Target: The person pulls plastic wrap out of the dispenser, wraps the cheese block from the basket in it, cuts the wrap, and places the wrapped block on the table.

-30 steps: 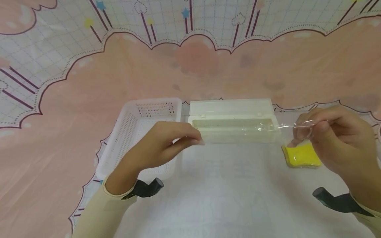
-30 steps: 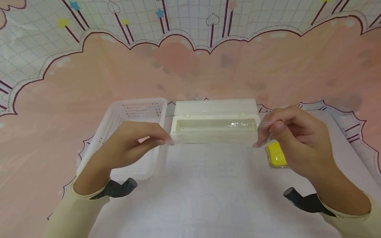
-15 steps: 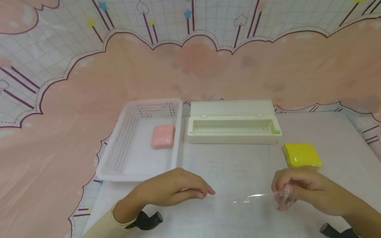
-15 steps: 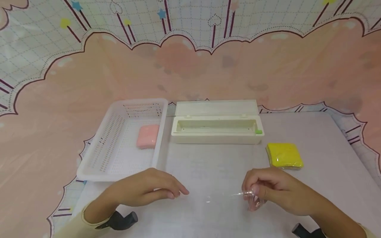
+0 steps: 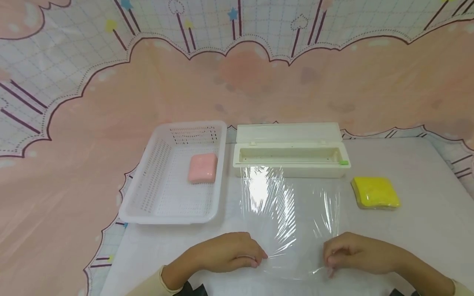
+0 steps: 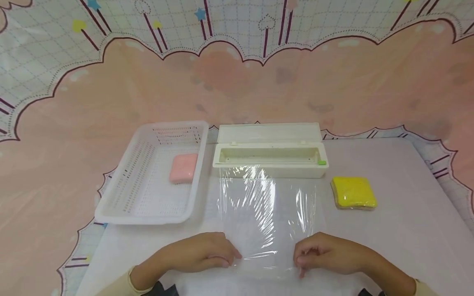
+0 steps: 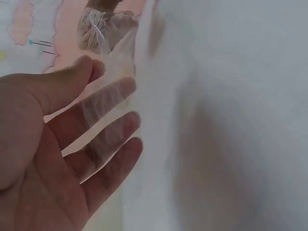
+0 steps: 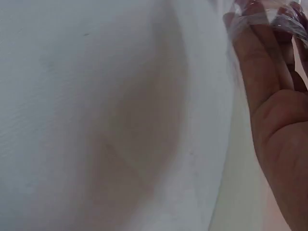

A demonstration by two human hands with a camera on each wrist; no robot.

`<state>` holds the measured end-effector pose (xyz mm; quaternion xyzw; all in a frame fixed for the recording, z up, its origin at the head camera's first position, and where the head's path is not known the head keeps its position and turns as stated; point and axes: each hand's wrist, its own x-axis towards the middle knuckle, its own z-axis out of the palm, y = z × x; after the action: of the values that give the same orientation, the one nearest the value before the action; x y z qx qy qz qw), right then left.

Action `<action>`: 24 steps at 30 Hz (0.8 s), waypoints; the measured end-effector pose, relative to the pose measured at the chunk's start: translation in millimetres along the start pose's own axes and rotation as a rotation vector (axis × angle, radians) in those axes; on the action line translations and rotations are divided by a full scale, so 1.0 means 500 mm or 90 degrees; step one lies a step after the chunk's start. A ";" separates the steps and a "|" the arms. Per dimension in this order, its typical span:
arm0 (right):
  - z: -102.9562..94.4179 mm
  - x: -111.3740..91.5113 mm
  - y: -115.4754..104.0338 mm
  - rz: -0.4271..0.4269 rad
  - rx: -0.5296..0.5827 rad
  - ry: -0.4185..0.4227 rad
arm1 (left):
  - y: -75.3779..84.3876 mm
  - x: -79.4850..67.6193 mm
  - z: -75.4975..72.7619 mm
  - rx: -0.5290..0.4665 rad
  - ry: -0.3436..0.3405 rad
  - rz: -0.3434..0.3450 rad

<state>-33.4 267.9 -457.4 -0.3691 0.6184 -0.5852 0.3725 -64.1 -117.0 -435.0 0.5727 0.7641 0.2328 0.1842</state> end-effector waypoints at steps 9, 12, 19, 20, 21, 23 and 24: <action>0.000 -0.005 0.036 0.085 -0.047 0.002 | -0.019 0.009 0.050 0.035 0.011 -0.058; 0.000 -0.005 0.030 0.093 -0.086 -0.006 | -0.021 0.010 0.057 0.072 0.007 -0.051; -0.001 -0.010 0.017 0.150 -0.058 0.032 | -0.015 0.003 0.057 0.140 -0.011 -0.027; 0.000 -0.011 0.016 0.168 -0.038 0.048 | -0.014 0.002 0.058 0.139 -0.012 -0.026; 0.001 -0.012 0.016 0.186 -0.022 0.064 | -0.014 0.001 0.058 0.137 -0.013 -0.024; 0.003 -0.016 0.017 0.224 0.010 0.091 | -0.014 -0.004 0.060 0.124 -0.016 -0.024; 0.003 -0.017 0.018 0.240 0.021 0.099 | -0.013 -0.007 0.060 0.121 -0.018 -0.025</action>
<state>-28.2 275.3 -466.2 -0.1944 0.6937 -0.5422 0.4324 -51.8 -117.8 -463.4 0.5758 0.7911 0.1477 0.1441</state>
